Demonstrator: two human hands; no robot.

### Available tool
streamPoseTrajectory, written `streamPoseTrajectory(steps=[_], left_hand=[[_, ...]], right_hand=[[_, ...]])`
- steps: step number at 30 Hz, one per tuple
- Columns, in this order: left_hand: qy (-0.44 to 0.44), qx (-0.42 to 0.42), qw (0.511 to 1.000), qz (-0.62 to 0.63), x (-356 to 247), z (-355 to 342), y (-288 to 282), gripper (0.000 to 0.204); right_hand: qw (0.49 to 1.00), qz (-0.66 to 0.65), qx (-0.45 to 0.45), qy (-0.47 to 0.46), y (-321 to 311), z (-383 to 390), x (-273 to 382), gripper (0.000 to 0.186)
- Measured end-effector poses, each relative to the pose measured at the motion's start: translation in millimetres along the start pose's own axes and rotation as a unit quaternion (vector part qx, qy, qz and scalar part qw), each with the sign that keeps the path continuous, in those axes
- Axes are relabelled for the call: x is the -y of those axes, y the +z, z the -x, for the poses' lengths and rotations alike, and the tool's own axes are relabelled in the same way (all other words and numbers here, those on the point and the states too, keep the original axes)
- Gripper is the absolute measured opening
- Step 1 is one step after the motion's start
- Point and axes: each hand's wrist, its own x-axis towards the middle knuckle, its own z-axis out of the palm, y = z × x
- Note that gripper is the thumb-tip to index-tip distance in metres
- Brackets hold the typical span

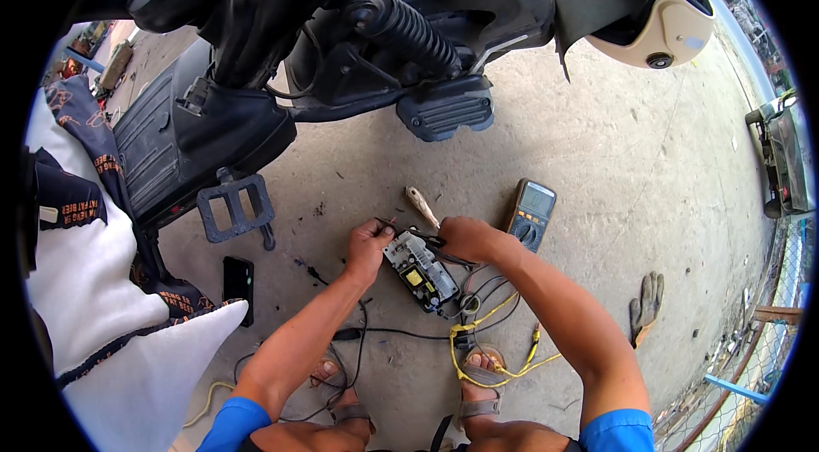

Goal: The person sits on the ground and repairs a scooter's electrical system. They strip wires, connect them to a control module, and use a multimeter to test the connections.

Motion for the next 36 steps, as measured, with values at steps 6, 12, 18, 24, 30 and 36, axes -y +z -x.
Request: streamPoseTrajectory(steps=[6, 12, 18, 24, 30, 36], left_hand=[[0.039, -0.014, 0.999, -0.024, -3, 2, 4, 0.015], [0.036, 0.001, 0.999, -0.019, -8, 5, 3, 0.013], [0.040, -0.001, 0.999, -0.019, -4, 5, -1, 0.012], [0.003, 0.011, 0.995, -0.101, -15, 4, -2, 0.009], [-0.030, -0.011, 0.992, -0.121, -15, 4, -2, 0.010], [-0.042, -0.044, 0.989, -0.136, -14, 1, 2, 0.008]], right_hand=[[0.964, -0.216, 0.149, 0.041, -10, -8, -6, 0.023], [0.916, -0.326, 0.199, 0.121, -5, -13, -8, 0.020], [0.917, -0.329, 0.206, 0.095, -4, -12, -8, 0.016], [0.999, -0.026, 0.036, -0.002, 1, -5, -5, 0.035], [0.996, 0.085, -0.017, -0.003, 10, 4, 6, 0.038], [0.997, 0.073, -0.032, 0.001, 16, 2, 6, 0.039]])
